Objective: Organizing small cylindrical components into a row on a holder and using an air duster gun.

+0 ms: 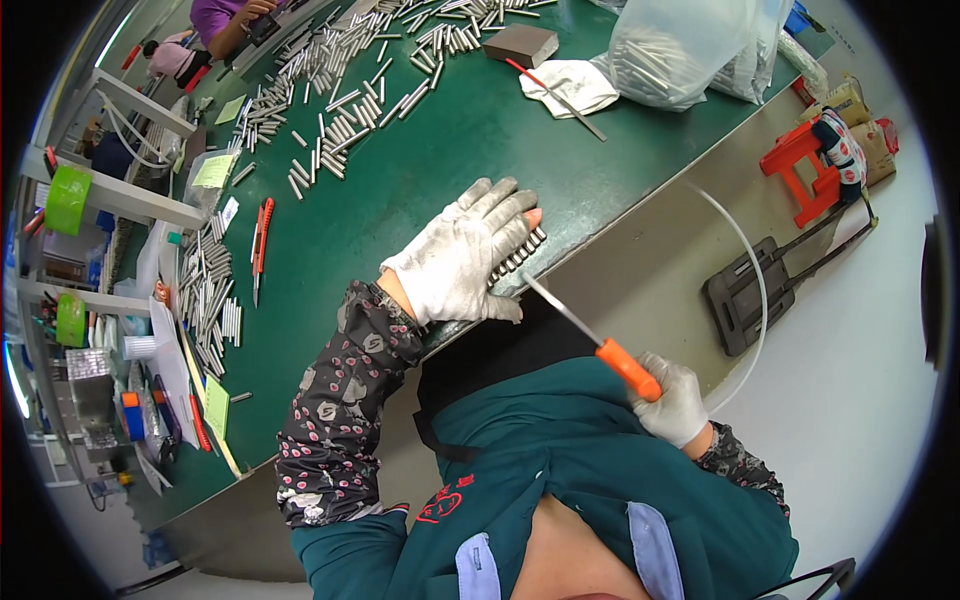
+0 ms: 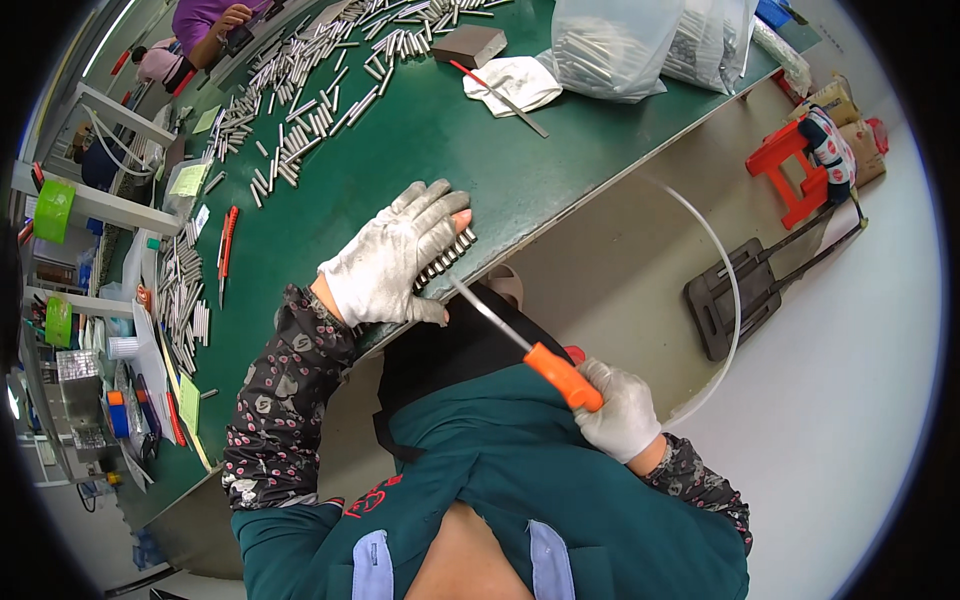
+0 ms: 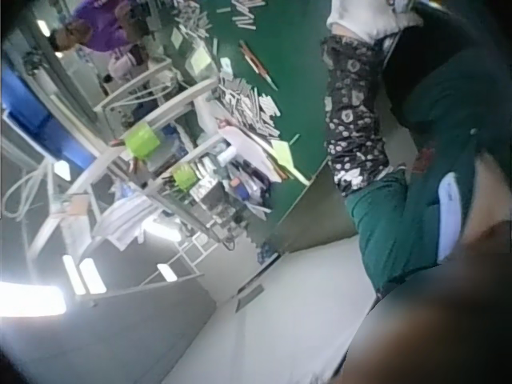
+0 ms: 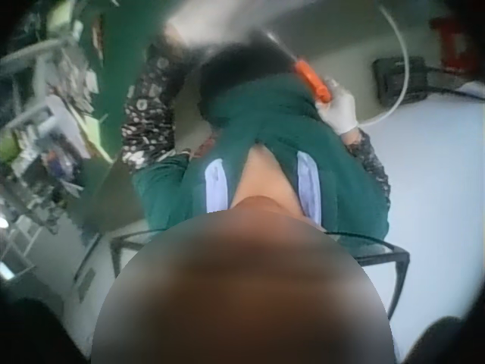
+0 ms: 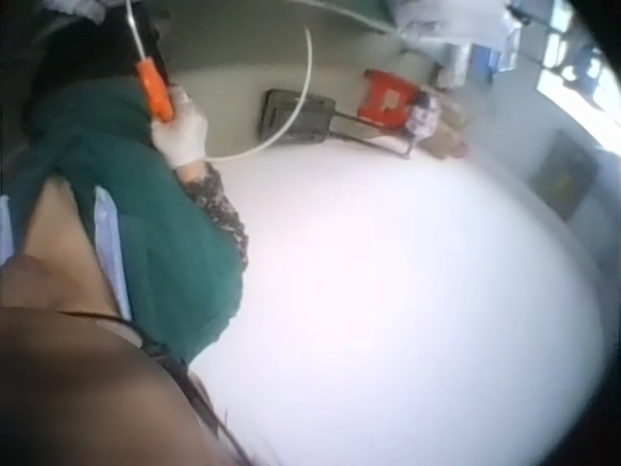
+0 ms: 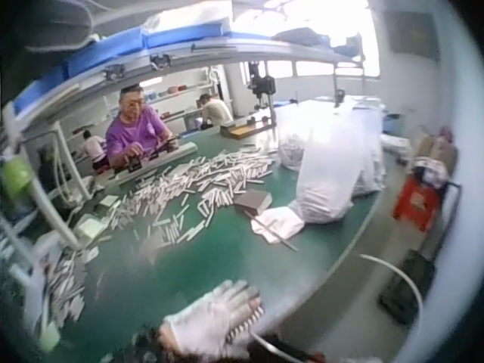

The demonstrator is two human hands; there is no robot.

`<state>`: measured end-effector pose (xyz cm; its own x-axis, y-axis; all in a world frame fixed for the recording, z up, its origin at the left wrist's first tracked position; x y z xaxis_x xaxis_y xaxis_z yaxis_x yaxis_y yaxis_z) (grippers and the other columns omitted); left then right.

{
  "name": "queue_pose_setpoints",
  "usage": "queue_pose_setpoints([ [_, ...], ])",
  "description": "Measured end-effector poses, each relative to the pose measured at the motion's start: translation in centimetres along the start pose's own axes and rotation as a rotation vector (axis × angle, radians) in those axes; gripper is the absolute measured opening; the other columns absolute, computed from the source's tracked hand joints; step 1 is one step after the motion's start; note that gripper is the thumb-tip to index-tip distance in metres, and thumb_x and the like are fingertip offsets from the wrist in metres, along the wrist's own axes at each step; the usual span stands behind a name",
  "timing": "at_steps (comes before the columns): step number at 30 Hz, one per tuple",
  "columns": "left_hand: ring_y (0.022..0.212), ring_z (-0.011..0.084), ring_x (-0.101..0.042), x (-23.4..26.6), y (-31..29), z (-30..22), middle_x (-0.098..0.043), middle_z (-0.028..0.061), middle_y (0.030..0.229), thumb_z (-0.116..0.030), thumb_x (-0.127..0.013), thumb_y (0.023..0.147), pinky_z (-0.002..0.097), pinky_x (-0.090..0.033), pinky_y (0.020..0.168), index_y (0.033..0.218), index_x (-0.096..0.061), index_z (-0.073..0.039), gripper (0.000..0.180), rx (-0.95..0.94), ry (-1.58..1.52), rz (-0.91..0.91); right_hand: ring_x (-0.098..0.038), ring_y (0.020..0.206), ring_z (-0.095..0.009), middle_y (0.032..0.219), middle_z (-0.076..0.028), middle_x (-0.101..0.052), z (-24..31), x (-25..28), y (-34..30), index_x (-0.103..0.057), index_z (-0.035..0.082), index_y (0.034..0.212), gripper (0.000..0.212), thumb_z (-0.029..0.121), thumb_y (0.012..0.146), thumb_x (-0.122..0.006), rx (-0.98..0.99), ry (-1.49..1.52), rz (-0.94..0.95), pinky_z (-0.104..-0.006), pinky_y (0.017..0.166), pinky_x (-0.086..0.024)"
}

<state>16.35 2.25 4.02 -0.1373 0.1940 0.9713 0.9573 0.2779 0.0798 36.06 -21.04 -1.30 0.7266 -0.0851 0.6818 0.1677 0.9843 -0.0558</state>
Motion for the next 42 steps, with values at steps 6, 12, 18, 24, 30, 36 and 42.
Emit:
queue_pose_setpoints([
  [6,0.136,0.0413,-0.031,-0.4,0.0,0.3,-0.038,0.0251,0.140,-0.053,-0.079,0.052,0.0487,-0.022,0.114,0.136,-0.039,0.005,0.110,-0.013,-0.015,0.006,-0.059,0.067,-0.038,0.071,-0.018,-0.059,0.6,0.0,0.3,-0.060,0.002,0.082,0.012,0.005,0.071,-0.064,0.032,0.004,0.068,-0.0408,0.061,-0.048],
  [12,0.135,0.0412,-0.031,-0.3,0.0,0.2,-0.038,0.0254,0.140,-0.053,-0.079,0.052,0.0489,-0.022,0.114,0.136,-0.038,0.005,0.110,-0.022,-0.028,0.003,-0.058,0.067,-0.038,0.072,-0.018,-0.059,0.0,0.0,0.0,-0.059,0.002,0.081,0.011,0.005,0.072,-0.065,0.025,-0.014,0.032,-0.0409,0.061,-0.048],
  [18,0.136,0.0422,-0.029,-0.5,-0.4,0.5,-0.037,0.0248,0.142,-0.057,-0.077,0.052,0.0491,-0.021,0.114,0.137,-0.037,0.004,0.112,-0.022,-0.018,0.003,-0.058,0.067,-0.038,0.072,-0.017,-0.058,0.4,-0.1,0.3,-0.059,0.001,0.083,0.012,0.005,0.072,-0.064,0.033,0.061,0.102,-0.0406,0.062,-0.048],
  [24,0.140,0.0393,-0.024,2.7,-3.2,0.8,-0.033,0.0210,0.147,-0.068,-0.056,0.074,0.0513,-0.014,0.115,0.140,-0.039,-0.003,0.094,0.003,0.082,-0.123,-0.060,0.068,-0.037,0.073,-0.018,-0.060,-0.2,-0.2,0.4,-0.062,0.003,0.087,0.019,0.004,0.069,-0.064,0.067,0.036,0.127,-0.0403,0.064,-0.049],
  [30,0.139,0.0392,-0.025,0.4,-7.9,0.6,-0.030,0.0210,0.148,-0.079,-0.055,0.065,0.0521,-0.014,0.115,0.144,-0.032,-0.006,0.110,0.042,0.045,0.093,-0.059,0.067,-0.036,0.073,-0.016,-0.060,0.7,-1.6,1.1,-0.061,0.002,0.082,0.014,0.002,0.069,-0.065,0.176,0.028,0.203,-0.0383,0.061,-0.048],
  [36,0.138,0.0381,-0.028,0.4,-7.7,0.2,-0.033,0.0210,0.146,-0.065,-0.068,0.060,0.0519,-0.016,0.115,0.140,-0.037,-0.004,0.105,0.063,0.023,0.049,-0.060,0.067,-0.035,0.073,-0.016,-0.060,1.0,-1.6,0.9,-0.060,0.003,0.081,0.015,0.002,0.067,-0.066,0.125,-0.004,0.179,-0.0383,0.062,-0.049],
  [42,0.137,0.0369,-0.029,0.5,-7.9,0.1,-0.034,0.0211,0.145,-0.050,-0.079,0.057,0.0513,-0.017,0.115,0.137,-0.041,-0.003,0.100,0.062,-0.028,0.017,-0.060,0.065,-0.036,0.072,-0.016,-0.060,0.9,-2.2,0.9,-0.060,0.003,0.079,0.013,0.003,0.067,-0.066,0.200,0.002,0.144,-0.0388,0.061,-0.049],
])
Point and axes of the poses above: each hand's wrist, its own y-axis towards the middle knuckle, its own x-axis out of the back of the hand, z = x × y, the point moved 2 cm from there along y, towards the middle knuckle
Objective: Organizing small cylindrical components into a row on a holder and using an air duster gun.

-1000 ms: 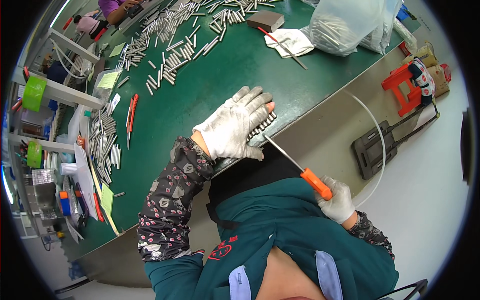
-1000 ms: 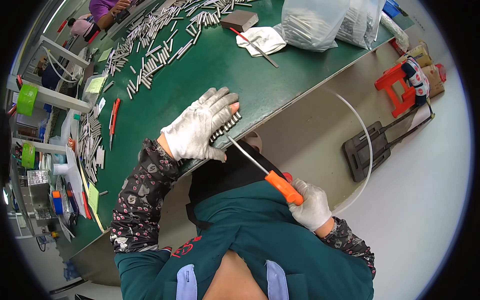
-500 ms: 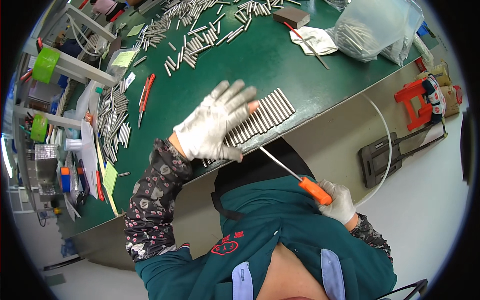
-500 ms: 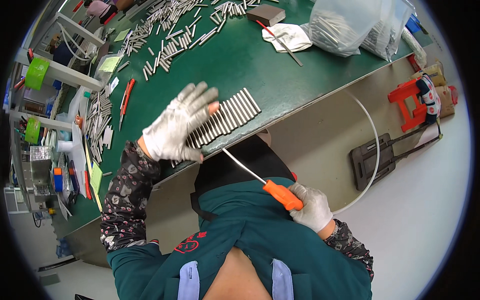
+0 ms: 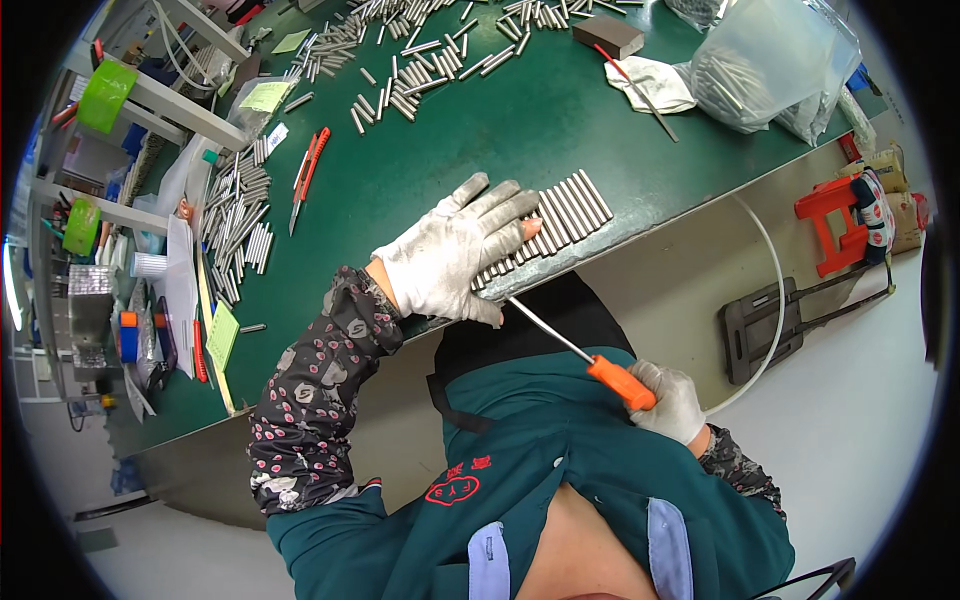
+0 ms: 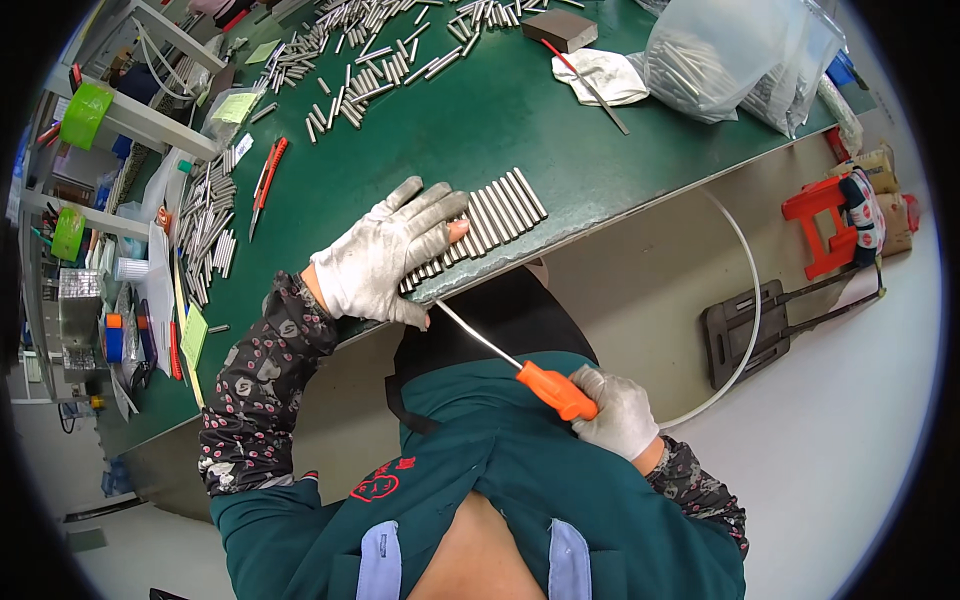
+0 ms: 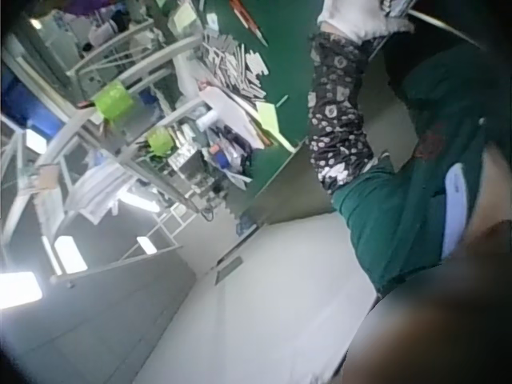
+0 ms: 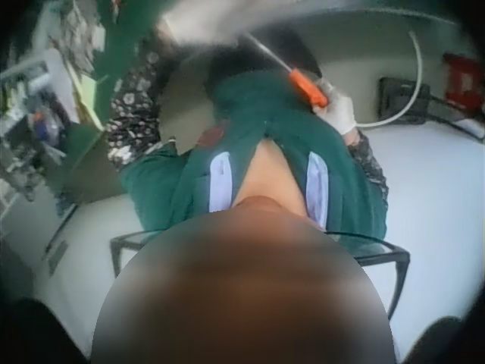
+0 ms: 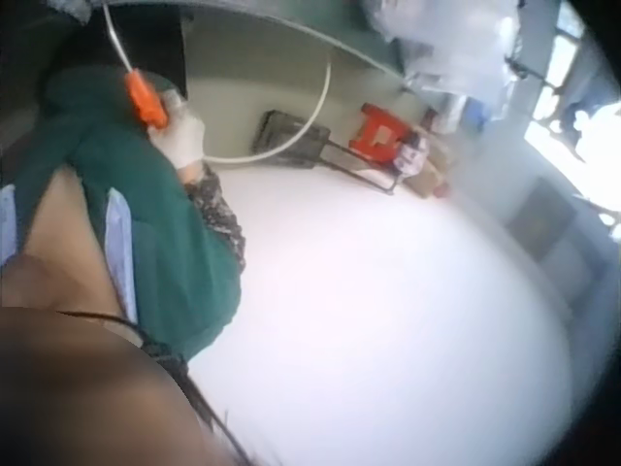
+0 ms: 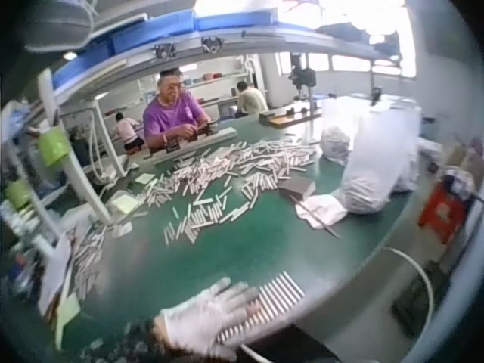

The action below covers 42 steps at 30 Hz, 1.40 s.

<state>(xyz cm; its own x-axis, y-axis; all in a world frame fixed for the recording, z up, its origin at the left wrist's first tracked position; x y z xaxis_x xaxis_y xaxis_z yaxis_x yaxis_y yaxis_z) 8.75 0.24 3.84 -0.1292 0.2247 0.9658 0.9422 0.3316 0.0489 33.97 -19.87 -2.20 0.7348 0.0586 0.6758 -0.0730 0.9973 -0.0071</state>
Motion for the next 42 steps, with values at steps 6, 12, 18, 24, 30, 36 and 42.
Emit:
queue_pose_setpoints([
  [6,0.137,0.0368,-0.029,0.1,0.2,0.1,-0.035,0.0216,0.144,-0.048,-0.079,0.056,0.0515,-0.017,0.115,0.136,-0.041,-0.002,0.100,0.002,0.003,-0.003,-0.059,0.065,-0.036,0.072,-0.016,-0.060,0.9,0.3,1.0,-0.059,0.002,0.078,0.013,0.002,0.066,-0.066,-0.016,-0.003,0.067,-0.0386,0.061,-0.049],
  [12,0.139,0.0395,-0.026,-0.3,0.0,0.4,-0.032,0.0221,0.146,-0.069,-0.068,0.058,0.0518,-0.016,0.115,0.142,-0.033,-0.003,0.113,-0.013,0.047,0.031,-0.059,0.066,-0.035,0.074,-0.015,-0.060,0.5,-0.2,0.7,-0.057,0.002,0.077,0.013,0.000,0.066,-0.065,0.033,0.017,0.065,-0.0383,0.062,-0.048],
  [18,0.140,0.0390,-0.025,0.8,-1.2,0.4,-0.029,0.0215,0.149,-0.072,-0.059,0.067,0.0539,-0.013,0.114,0.142,-0.036,-0.005,0.104,-0.005,0.061,-0.116,-0.060,0.068,-0.035,0.077,-0.015,-0.062,0.5,0.1,0.8,-0.057,0.002,0.077,0.015,0.000,0.065,-0.066,0.031,0.031,0.074,-0.0376,0.063,-0.049],
  [24,0.139,0.0389,-0.026,0.4,-6.1,0.1,-0.032,0.0203,0.148,-0.073,-0.062,0.062,0.0527,-0.013,0.115,0.141,-0.037,-0.005,0.107,0.060,0.059,-0.028,-0.060,0.068,-0.035,0.076,-0.015,-0.062,0.9,0.0,1.0,-0.059,0.002,0.080,0.018,0.000,0.063,-0.065,0.024,0.020,0.146,-0.0380,0.063,-0.049],
  [30,0.138,0.0398,-0.029,-0.2,-5.8,-0.4,-0.034,0.0220,0.146,-0.064,-0.073,0.051,0.0548,-0.015,0.114,0.141,-0.035,-0.004,0.115,0.118,0.044,0.010,-0.062,0.068,-0.035,0.074,-0.015,-0.062,1.5,-0.3,2.2,-0.064,0.006,0.089,0.026,0.002,0.063,-0.066,0.026,-0.041,0.174,-0.0404,0.064,-0.050],
  [36,0.138,0.0396,-0.028,-0.2,-5.7,-0.7,-0.033,0.0219,0.146,-0.058,-0.078,0.047,0.0542,-0.015,0.115,0.141,-0.035,-0.003,0.117,0.132,0.024,0.010,-0.062,0.068,-0.034,0.075,-0.013,-0.062,2.3,-0.7,1.9,-0.064,0.006,0.089,0.025,0.002,0.064,-0.066,0.090,-0.066,0.188,-0.0406,0.063,-0.050],
  [42,0.138,0.0399,-0.028,-0.1,-5.6,-0.6,-0.033,0.0228,0.146,-0.059,-0.078,0.047,0.0536,-0.015,0.115,0.140,-0.036,-0.002,0.116,0.130,0.025,0.013,-0.061,0.067,-0.034,0.076,-0.013,-0.062,2.3,-1.2,2.4,-0.063,0.007,0.090,0.027,0.003,0.064,-0.064,0.098,-0.061,0.263,-0.0407,0.062,-0.050],
])
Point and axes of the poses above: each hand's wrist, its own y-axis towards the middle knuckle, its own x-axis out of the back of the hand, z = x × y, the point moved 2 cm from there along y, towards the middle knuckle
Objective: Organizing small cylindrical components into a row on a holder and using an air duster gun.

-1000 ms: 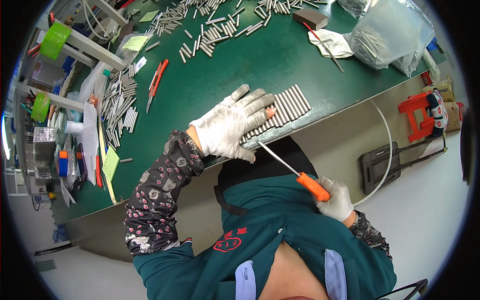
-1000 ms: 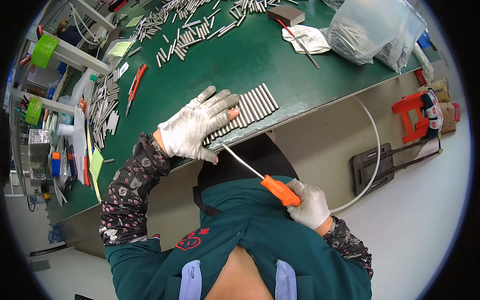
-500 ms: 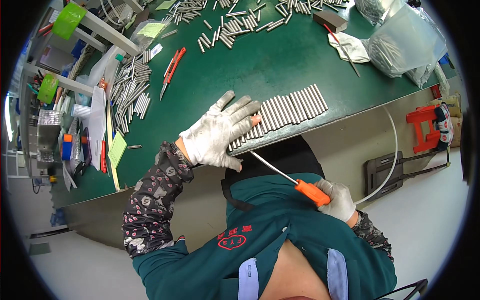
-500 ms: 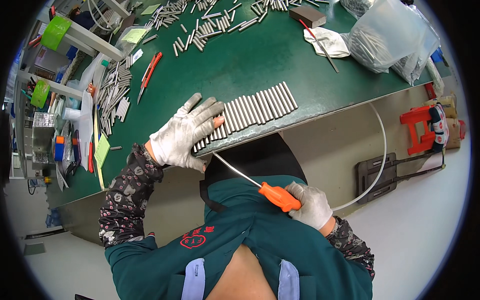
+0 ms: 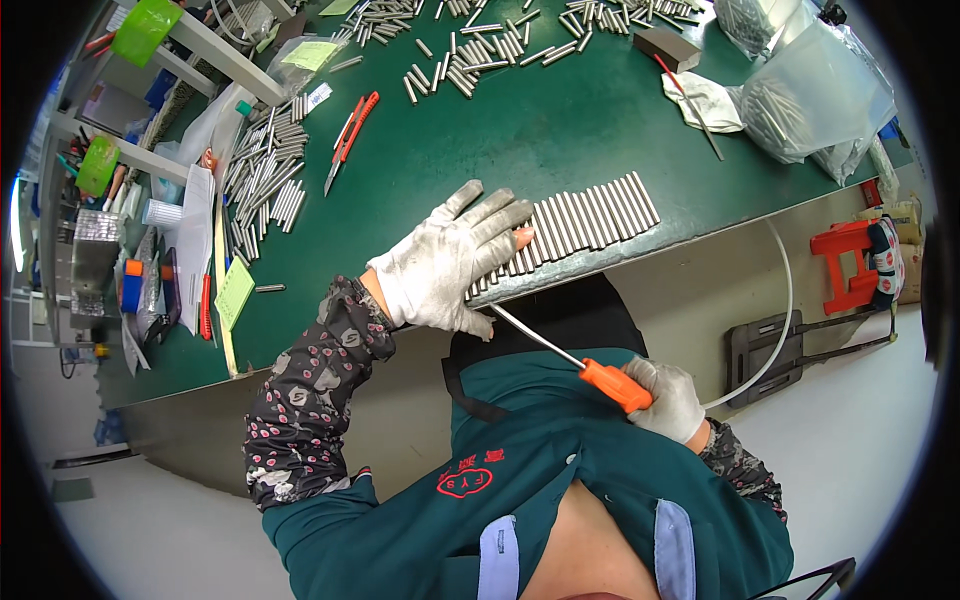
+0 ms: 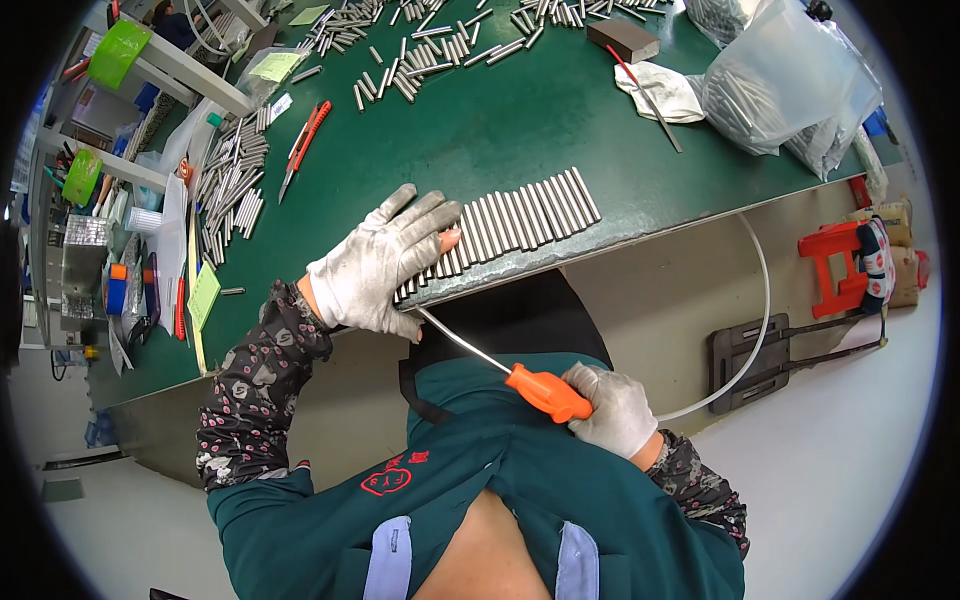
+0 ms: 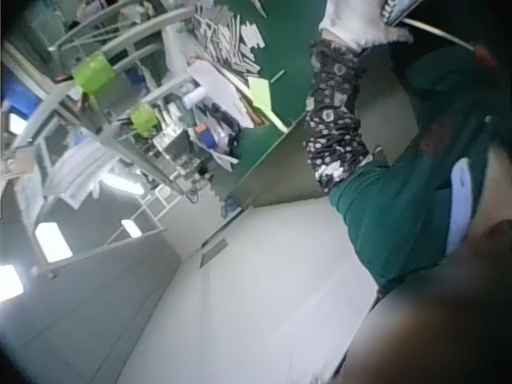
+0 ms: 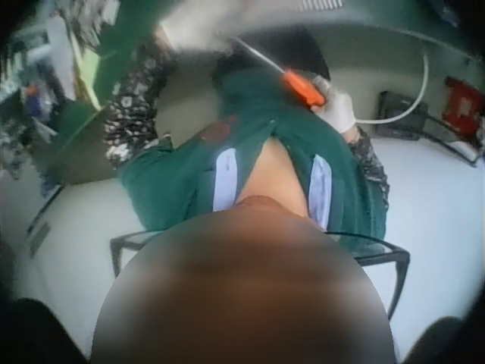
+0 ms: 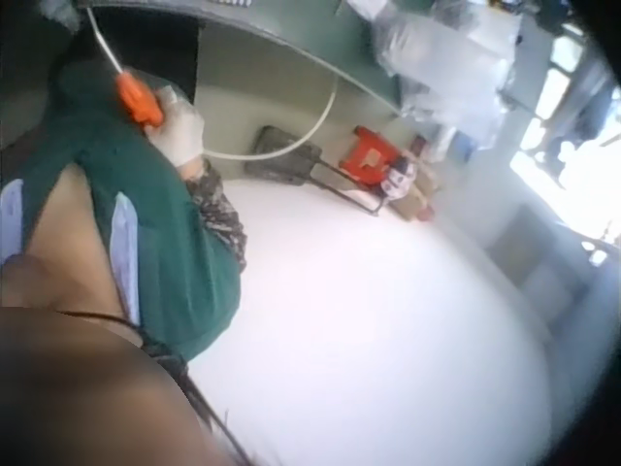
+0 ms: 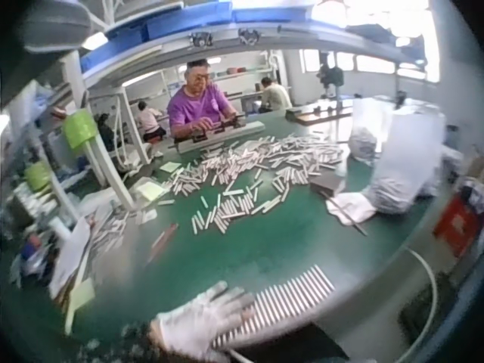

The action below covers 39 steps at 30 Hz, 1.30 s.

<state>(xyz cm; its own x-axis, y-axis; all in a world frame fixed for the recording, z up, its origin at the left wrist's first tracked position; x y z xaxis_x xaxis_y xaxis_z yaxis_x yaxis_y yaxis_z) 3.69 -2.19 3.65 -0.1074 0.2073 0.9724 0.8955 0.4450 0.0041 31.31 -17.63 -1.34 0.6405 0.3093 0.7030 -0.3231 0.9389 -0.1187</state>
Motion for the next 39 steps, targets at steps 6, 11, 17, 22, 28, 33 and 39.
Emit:
queue_pose_setpoints([
  [6,0.137,0.0404,-0.029,0.4,0.7,-0.1,-0.035,0.0237,0.144,-0.061,-0.076,0.048,0.0544,-0.017,0.113,0.136,-0.039,0.001,0.114,-0.026,0.028,0.001,-0.062,0.064,-0.033,0.070,-0.015,-0.062,-0.1,1.0,-0.1,-0.065,0.003,0.091,0.025,-0.003,0.067,-0.061,-0.040,0.015,-0.006,-0.0372,0.062,-0.049],
  [11,0.135,0.0378,-0.034,1.2,0.6,-0.7,-0.040,0.0215,0.141,-0.055,-0.078,0.051,0.0518,-0.019,0.114,0.129,-0.047,0.001,0.101,0.008,0.030,0.020,-0.059,0.065,-0.013,0.075,-0.003,-0.062,-1.9,5.3,0.5,-0.061,-0.001,0.097,0.026,0.018,0.082,-0.071,-0.152,0.570,-0.172,-0.0270,0.061,-0.049],
  [17,0.137,0.0362,-0.030,0.7,0.0,-0.8,-0.036,0.0198,0.144,-0.060,-0.076,0.055,0.0522,-0.017,0.115,0.133,-0.044,-0.001,0.103,0.020,0.056,0.030,-0.054,0.072,-0.006,0.088,-0.003,-0.062,-1.9,15.9,6.6,-0.054,0.004,0.122,0.047,0.025,0.081,-0.066,-0.310,0.382,-0.405,-0.0219,0.064,-0.046],
  [22,0.135,0.0377,-0.032,0.5,-0.3,-0.7,-0.037,0.0204,0.143,-0.064,-0.071,0.061,0.0537,-0.017,0.114,0.135,-0.042,-0.005,0.099,0.003,0.057,-0.015,-0.060,0.059,-0.022,0.079,-0.015,-0.063,-5.6,19.2,13.9,-0.049,0.003,0.129,0.050,0.014,0.081,-0.053,-0.335,0.278,-0.626,-0.0337,0.053,-0.049],
  [28,0.134,0.0406,-0.034,0.0,-0.8,-0.1,-0.038,0.0217,0.142,-0.072,-0.051,0.076,0.0550,-0.019,0.113,0.141,-0.036,-0.008,0.092,0.022,0.003,-0.146,-0.064,0.089,-0.036,0.103,-0.023,-0.063,-6.0,17.3,19.3,-0.054,0.006,0.120,0.038,0.013,0.083,-0.056,-0.271,-0.398,-0.817,-0.0468,0.077,-0.051],
  [33,0.129,0.0412,-0.040,0.9,-1.2,-0.8,-0.043,0.0216,0.138,-0.055,-0.064,0.074,0.0553,-0.023,0.111,0.139,-0.038,-0.006,0.085,0.088,0.071,-0.255,-0.063,0.085,-0.033,0.095,-0.016,-0.062,-5.8,16.3,19.4,-0.059,0.008,0.103,0.023,0.017,0.082,-0.061,-0.120,-0.828,-0.809,-0.0435,0.070,-0.052],
  [39,0.094,0.0329,-0.058,1.3,-4.1,-2.5,-0.061,0.0116,0.098,-0.033,-0.073,0.074,0.0449,-0.045,0.084,0.102,-0.060,-0.003,0.043,0.552,0.204,-0.507,-0.061,0.087,-0.031,0.094,-0.011,-0.063,-1.5,15.6,15.6,-0.062,0.007,0.099,0.022,0.010,0.078,-0.064,0.281,-0.638,-0.923,-0.0409,0.076,-0.049],
])
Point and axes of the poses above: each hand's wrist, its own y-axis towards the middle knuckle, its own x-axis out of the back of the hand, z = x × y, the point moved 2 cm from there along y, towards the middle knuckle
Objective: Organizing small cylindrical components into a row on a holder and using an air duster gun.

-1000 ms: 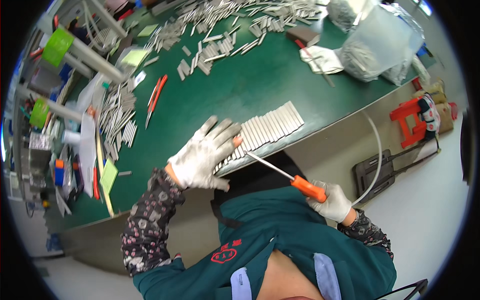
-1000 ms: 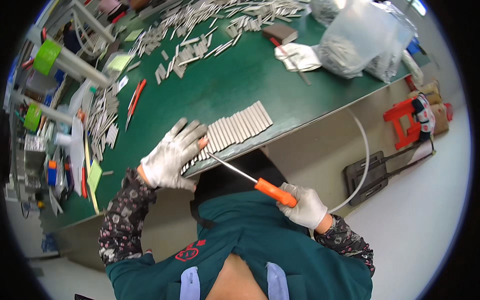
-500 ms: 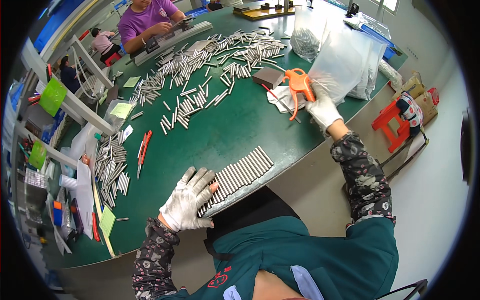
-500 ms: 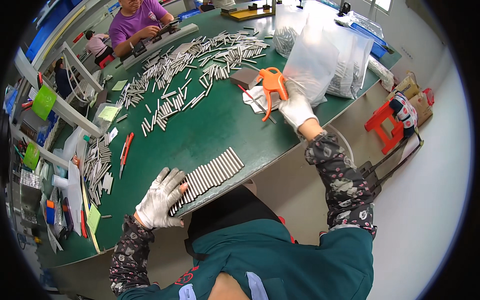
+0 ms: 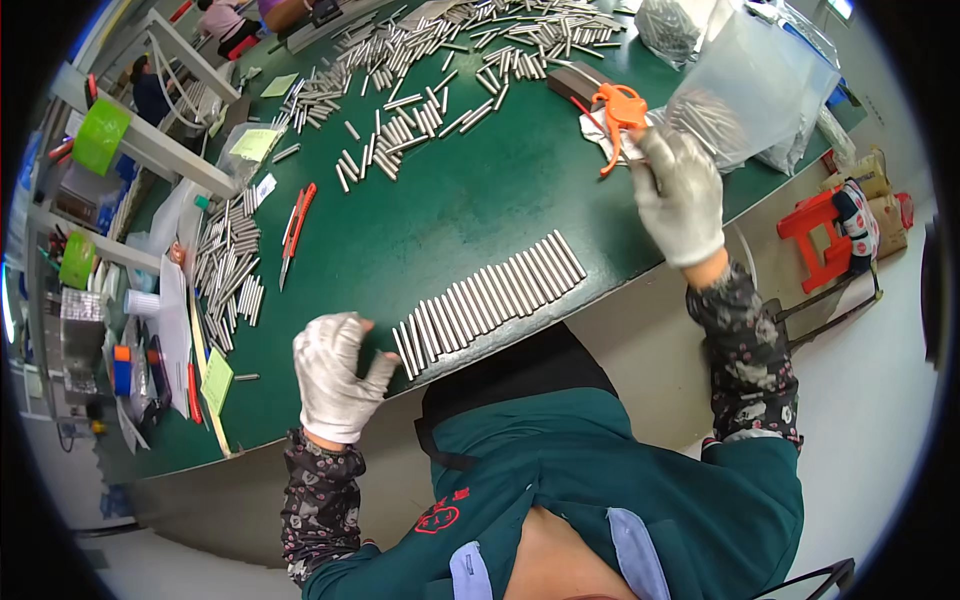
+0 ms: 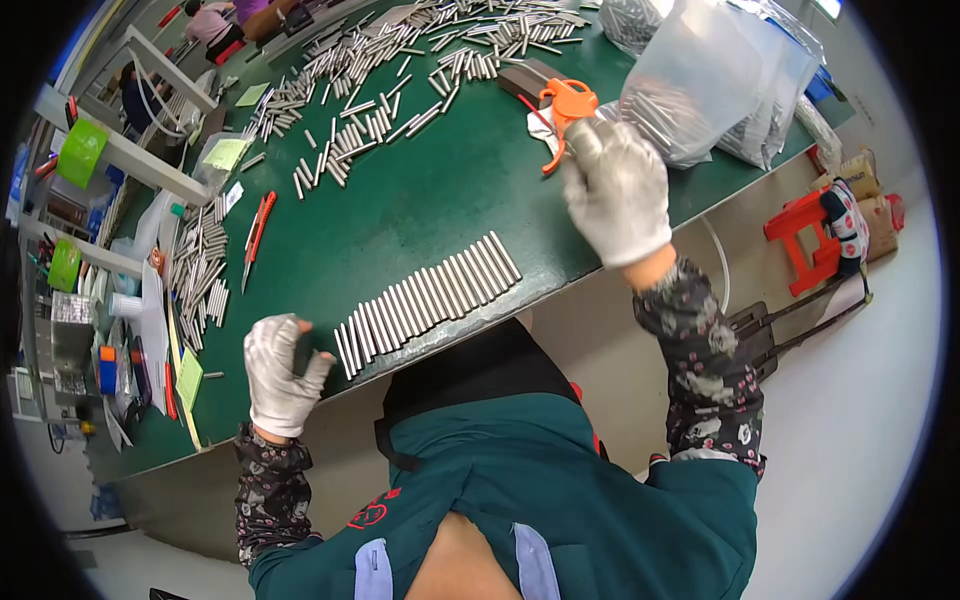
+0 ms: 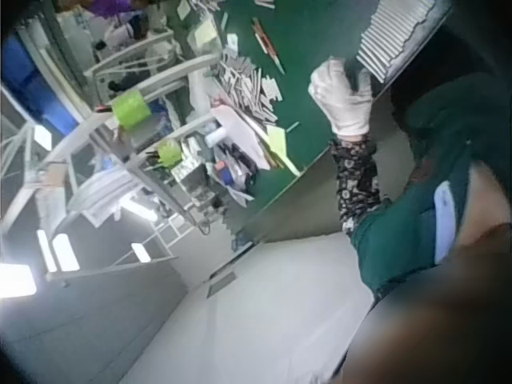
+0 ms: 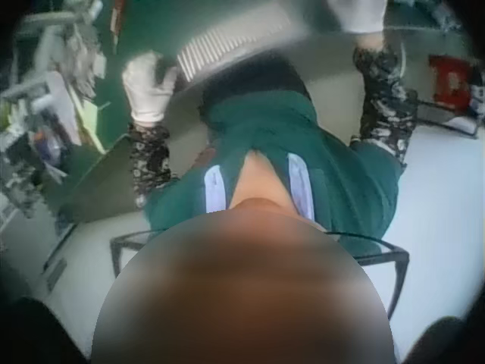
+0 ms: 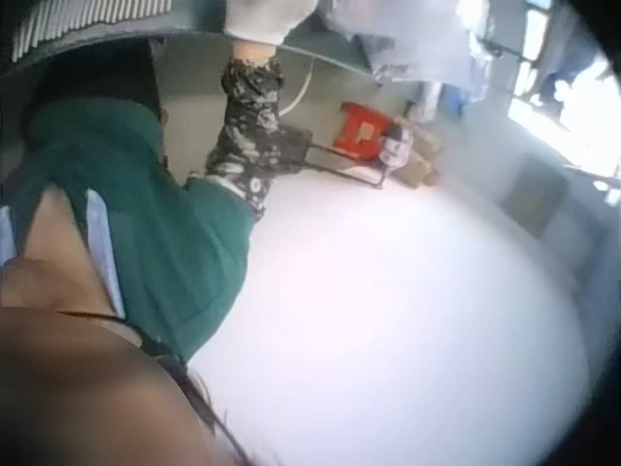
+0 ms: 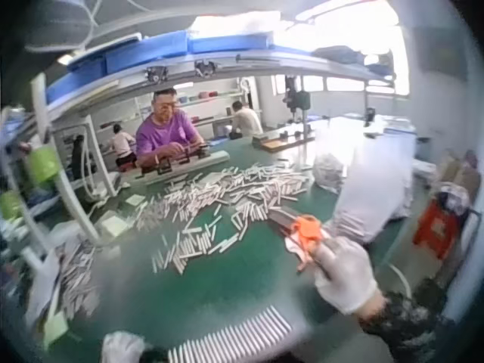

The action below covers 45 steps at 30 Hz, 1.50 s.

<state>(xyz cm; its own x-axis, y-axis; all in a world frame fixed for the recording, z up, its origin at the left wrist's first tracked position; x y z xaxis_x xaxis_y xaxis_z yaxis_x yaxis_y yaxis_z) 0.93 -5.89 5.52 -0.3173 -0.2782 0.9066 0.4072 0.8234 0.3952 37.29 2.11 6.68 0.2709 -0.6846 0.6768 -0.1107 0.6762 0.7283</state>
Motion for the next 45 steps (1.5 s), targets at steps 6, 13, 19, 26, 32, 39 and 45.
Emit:
queue_pose_setpoints([
  [6,0.059,0.0280,-0.055,-0.2,-1.2,-1.1,-0.054,0.0085,0.059,-0.019,-0.078,0.068,0.0383,-0.045,0.060,0.062,-0.054,-0.006,0.028,0.319,-0.192,0.160,-0.058,0.097,-0.034,0.104,-0.017,-0.062,4.8,-1.0,-2.1,-0.060,-0.001,0.105,0.025,0.005,0.081,-0.058,0.127,0.742,0.437,-0.0402,0.087,-0.046],
  [13,0.062,0.0305,-0.060,-2.1,0.5,-3.2,-0.058,0.0112,0.061,-0.046,-0.074,0.069,0.0415,-0.047,0.061,0.061,-0.056,-0.007,0.044,0.369,-0.006,0.242,-0.048,0.122,-0.038,0.125,-0.022,-0.055,6.1,-3.8,-3.3,-0.058,0.001,0.120,0.038,0.014,0.084,-0.056,0.133,0.755,0.612,-0.0446,0.109,-0.031],
  [19,0.064,0.0305,-0.058,-4.1,2.0,-4.9,-0.057,0.0102,0.064,-0.046,-0.071,0.074,0.0428,-0.046,0.061,0.065,-0.056,-0.007,0.043,0.298,0.072,0.134,-0.045,0.125,-0.037,0.127,-0.019,-0.054,8.9,-4.1,-3.6,-0.060,0.003,0.119,0.038,0.019,0.085,-0.057,0.174,0.802,0.662,-0.0531,0.111,-0.023],
  [26,0.075,0.0287,-0.063,-6.2,4.5,-7.3,-0.063,0.0115,0.074,-0.027,-0.063,0.078,0.0426,-0.048,0.068,0.076,-0.062,-0.007,0.021,0.254,-0.026,0.136,-0.051,0.119,-0.033,0.122,-0.015,-0.057,12.2,-4.4,-3.5,-0.062,0.006,0.118,0.037,0.017,0.082,-0.059,0.196,0.869,0.596,-0.0540,0.109,-0.026],
  [32,0.077,0.0309,-0.062,-5.0,3.6,-5.2,-0.064,0.0131,0.081,-0.012,-0.061,0.078,0.0437,-0.048,0.071,0.078,-0.061,-0.006,0.006,0.132,-0.452,0.030,-0.057,0.106,-0.029,0.104,-0.009,-0.062,12.4,-4.4,-3.2,-0.068,0.009,0.096,0.026,0.016,0.071,-0.066,0.224,0.808,0.591,-0.0510,0.107,-0.031],
  [39,0.077,0.0214,-0.064,-4.4,-3.4,-7.6,-0.065,0.0086,0.089,-0.010,-0.066,0.082,0.0313,-0.051,0.066,0.106,-0.057,-0.001,0.027,0.157,-1.087,0.270,-0.058,0.092,-0.028,0.091,-0.006,-0.062,12.4,-4.4,-3.5,-0.067,0.011,0.079,0.014,0.014,0.065,-0.067,0.258,0.815,0.578,-0.0426,0.088,-0.043],
  [45,0.130,0.0229,-0.041,-9.5,-2.6,-10.6,-0.044,0.0117,0.137,-0.057,-0.062,0.083,0.0419,-0.040,0.104,0.138,-0.037,-0.006,0.079,0.620,-2.556,0.401,-0.057,0.093,-0.030,0.094,-0.007,-0.062,12.9,-2.5,-5.0,-0.066,0.010,0.080,0.016,0.016,0.065,-0.067,0.317,0.875,0.619,-0.0428,0.083,-0.045],
])
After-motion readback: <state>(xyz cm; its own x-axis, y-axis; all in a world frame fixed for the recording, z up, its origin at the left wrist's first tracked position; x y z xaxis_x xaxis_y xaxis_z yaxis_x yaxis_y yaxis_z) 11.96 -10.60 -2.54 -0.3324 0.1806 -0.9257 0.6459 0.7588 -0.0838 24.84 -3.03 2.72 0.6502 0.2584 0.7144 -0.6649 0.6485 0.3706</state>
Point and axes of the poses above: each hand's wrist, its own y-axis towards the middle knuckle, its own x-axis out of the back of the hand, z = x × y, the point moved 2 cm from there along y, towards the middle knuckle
